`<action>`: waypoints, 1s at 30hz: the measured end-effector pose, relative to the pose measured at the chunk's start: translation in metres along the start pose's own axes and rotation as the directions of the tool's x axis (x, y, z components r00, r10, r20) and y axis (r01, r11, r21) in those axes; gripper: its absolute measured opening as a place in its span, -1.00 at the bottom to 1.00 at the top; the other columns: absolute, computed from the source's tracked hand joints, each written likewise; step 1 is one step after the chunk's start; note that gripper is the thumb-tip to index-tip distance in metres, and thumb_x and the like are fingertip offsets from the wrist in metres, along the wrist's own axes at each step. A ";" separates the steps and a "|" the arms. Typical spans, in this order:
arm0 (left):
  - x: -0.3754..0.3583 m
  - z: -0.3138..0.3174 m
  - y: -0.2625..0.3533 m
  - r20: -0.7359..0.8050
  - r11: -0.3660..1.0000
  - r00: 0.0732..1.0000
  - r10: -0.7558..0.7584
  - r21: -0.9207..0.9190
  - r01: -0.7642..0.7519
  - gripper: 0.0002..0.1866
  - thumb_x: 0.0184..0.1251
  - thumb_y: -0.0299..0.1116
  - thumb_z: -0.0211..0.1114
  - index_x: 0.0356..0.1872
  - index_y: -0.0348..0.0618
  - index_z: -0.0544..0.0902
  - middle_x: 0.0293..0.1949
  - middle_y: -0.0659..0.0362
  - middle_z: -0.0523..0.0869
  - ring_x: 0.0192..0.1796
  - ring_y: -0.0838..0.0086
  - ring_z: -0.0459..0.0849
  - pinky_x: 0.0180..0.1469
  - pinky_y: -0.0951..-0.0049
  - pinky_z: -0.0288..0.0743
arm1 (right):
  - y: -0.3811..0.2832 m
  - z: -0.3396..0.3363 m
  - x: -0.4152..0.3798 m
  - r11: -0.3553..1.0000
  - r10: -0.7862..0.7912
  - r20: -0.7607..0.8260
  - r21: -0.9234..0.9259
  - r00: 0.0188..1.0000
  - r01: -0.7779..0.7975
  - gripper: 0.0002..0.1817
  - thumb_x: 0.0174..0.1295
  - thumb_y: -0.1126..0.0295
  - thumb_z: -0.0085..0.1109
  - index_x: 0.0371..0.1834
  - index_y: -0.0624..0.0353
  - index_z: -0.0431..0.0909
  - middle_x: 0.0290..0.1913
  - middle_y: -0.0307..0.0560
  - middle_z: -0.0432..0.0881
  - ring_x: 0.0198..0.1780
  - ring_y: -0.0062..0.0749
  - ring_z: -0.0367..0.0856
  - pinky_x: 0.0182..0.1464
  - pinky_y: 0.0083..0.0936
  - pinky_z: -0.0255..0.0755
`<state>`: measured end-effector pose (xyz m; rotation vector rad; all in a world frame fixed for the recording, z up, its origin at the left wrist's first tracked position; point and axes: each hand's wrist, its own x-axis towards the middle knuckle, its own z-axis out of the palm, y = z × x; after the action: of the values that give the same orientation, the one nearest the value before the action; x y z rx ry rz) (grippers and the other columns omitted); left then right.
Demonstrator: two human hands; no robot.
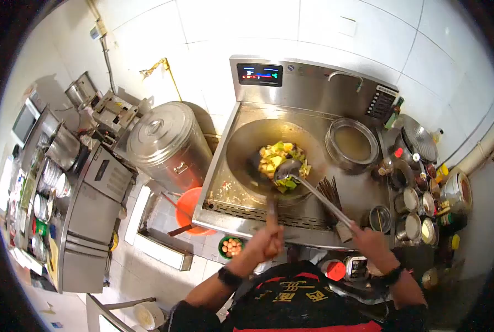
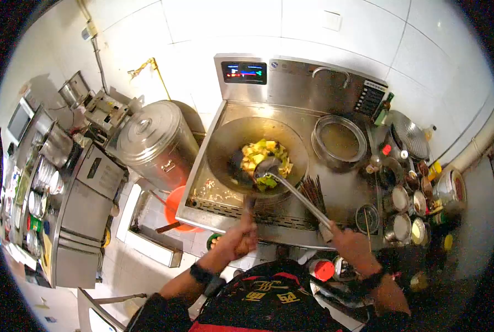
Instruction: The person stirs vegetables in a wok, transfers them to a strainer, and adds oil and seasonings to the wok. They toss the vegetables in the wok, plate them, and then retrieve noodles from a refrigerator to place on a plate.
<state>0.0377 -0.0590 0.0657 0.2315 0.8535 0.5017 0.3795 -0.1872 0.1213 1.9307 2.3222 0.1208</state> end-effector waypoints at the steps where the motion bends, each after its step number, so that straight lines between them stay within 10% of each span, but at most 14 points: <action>1: -0.021 0.010 -0.008 0.068 0.995 0.994 -0.086 0.047 0.083 -0.91 0.37 -0.37 0.22 -0.25 0.00 0.46 -0.53 0.28 0.48 -0.55 0.51 0.46 -0.54 0.51 0.32 | 0.005 -0.031 -0.007 0.987 0.009 -0.009 0.158 1.000 -0.008 -0.43 0.29 0.34 0.09 0.41 0.00 0.35 -0.52 0.03 0.59 -0.56 -0.14 0.61 -0.52 -0.25 0.46; 3: -0.052 0.034 -0.006 0.104 0.991 0.986 -0.131 0.003 0.131 -0.91 0.36 -0.37 0.22 -0.30 -0.02 0.47 -0.53 0.28 0.48 -0.56 0.52 0.45 -0.53 0.48 0.33 | 0.016 -0.074 -0.008 0.948 0.026 -0.016 0.319 1.000 -0.019 -0.47 0.32 0.34 0.08 0.40 -0.04 0.38 -0.48 -0.01 0.62 -0.56 -0.21 0.61 -0.50 -0.31 0.49; 6: -0.008 0.030 0.020 0.057 0.998 0.997 -0.057 -0.009 0.057 -0.88 0.32 -0.39 0.22 -0.38 -0.09 0.45 -0.56 0.29 0.45 -0.59 0.55 0.41 -0.57 0.49 0.31 | 0.011 -0.114 0.003 0.431 0.024 0.548 0.749 0.836 -0.503 -0.47 0.34 0.22 0.10 0.39 -0.02 0.39 -0.42 0.19 0.63 -0.42 -0.03 0.63 -0.30 -0.29 0.50; 12: 0.035 -0.046 -0.046 0.247 0.991 0.966 0.081 0.087 -0.105 -0.80 0.35 -0.29 0.19 -0.44 -0.06 0.40 -0.62 0.26 0.44 -0.65 0.47 0.42 -0.60 0.43 0.34 | -0.047 0.055 0.029 0.879 0.113 0.041 0.462 0.993 -0.119 -0.40 0.33 0.21 0.12 0.44 0.01 0.29 -0.36 0.25 0.64 -0.32 0.19 0.65 -0.25 -0.04 0.52; 15: -0.001 -0.081 -0.080 0.091 0.707 0.937 0.339 0.632 -0.317 -0.80 0.28 -0.28 0.20 -0.17 -0.11 0.46 -0.57 0.23 0.45 -0.56 0.41 0.53 -0.49 0.38 0.44 | -0.059 0.048 0.036 0.847 0.268 0.088 0.454 0.959 -0.278 -0.37 0.32 0.20 0.13 0.47 -0.02 0.25 -0.34 0.25 0.64 -0.26 0.25 0.64 -0.20 0.04 0.51; 18: -0.015 -0.065 -0.047 0.037 0.931 0.992 0.117 0.343 -0.123 -0.83 0.29 -0.31 0.21 -0.21 -0.14 0.50 -0.52 0.25 0.50 -0.52 0.47 0.54 -0.46 0.47 0.44 | -0.052 -0.022 0.001 0.784 0.227 -0.078 0.606 0.971 -0.135 -0.40 0.33 0.20 0.12 0.44 0.01 0.29 -0.30 0.24 0.66 -0.24 0.23 0.64 -0.16 -0.01 0.53; 20: 0.000 -0.040 0.001 0.149 0.940 0.980 -0.135 -0.294 0.174 -0.86 0.35 -0.32 0.23 -0.37 -0.07 0.48 -0.54 0.30 0.47 -0.52 0.56 0.49 -0.46 0.52 0.40 | -0.039 -0.081 -0.009 0.650 0.213 0.304 0.666 0.929 -0.367 -0.42 0.31 0.38 0.14 0.43 0.06 0.31 -0.13 0.30 0.63 -0.20 -0.04 0.70 -0.15 -0.18 0.52; 27: 0.072 -0.044 0.012 0.188 0.999 0.981 -0.051 0.011 0.050 -0.81 0.36 -0.33 0.23 -0.41 -0.03 0.39 -0.57 0.31 0.42 -0.61 0.55 0.38 -0.55 0.48 0.31 | -0.017 0.038 0.000 0.732 0.210 -0.140 0.679 0.968 -0.061 -0.41 0.36 0.40 0.08 0.46 0.18 0.24 -0.35 0.05 0.68 -0.46 -0.31 0.63 -0.32 -0.40 0.53; 29: 0.077 -0.040 0.008 0.117 0.999 0.992 0.043 0.000 -0.043 -0.80 0.36 -0.33 0.23 -0.39 -0.04 0.38 -0.58 0.29 0.41 -0.62 0.53 0.38 -0.58 0.46 0.31 | -0.033 0.028 0.011 0.119 0.315 0.376 0.895 0.872 -0.429 -0.42 0.43 0.37 0.01 0.50 0.12 0.19 -0.49 -0.13 0.57 -0.63 -0.47 0.51 -0.53 -0.54 0.44; 30: 0.080 -0.041 0.007 0.122 1.000 0.992 0.029 0.006 -0.030 -0.82 0.36 -0.35 0.22 -0.39 -0.04 0.38 -0.58 0.28 0.41 -0.62 0.52 0.38 -0.57 0.44 0.32 | -0.040 0.024 0.016 0.112 0.329 0.378 0.894 0.865 -0.434 -0.42 0.43 0.37 0.01 0.50 0.12 0.19 -0.49 -0.13 0.57 -0.63 -0.47 0.51 -0.53 -0.54 0.44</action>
<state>0.0476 -0.0121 -0.0107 0.2798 0.7338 0.5065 0.3413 -0.1794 0.0915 2.8545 1.7292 -1.8260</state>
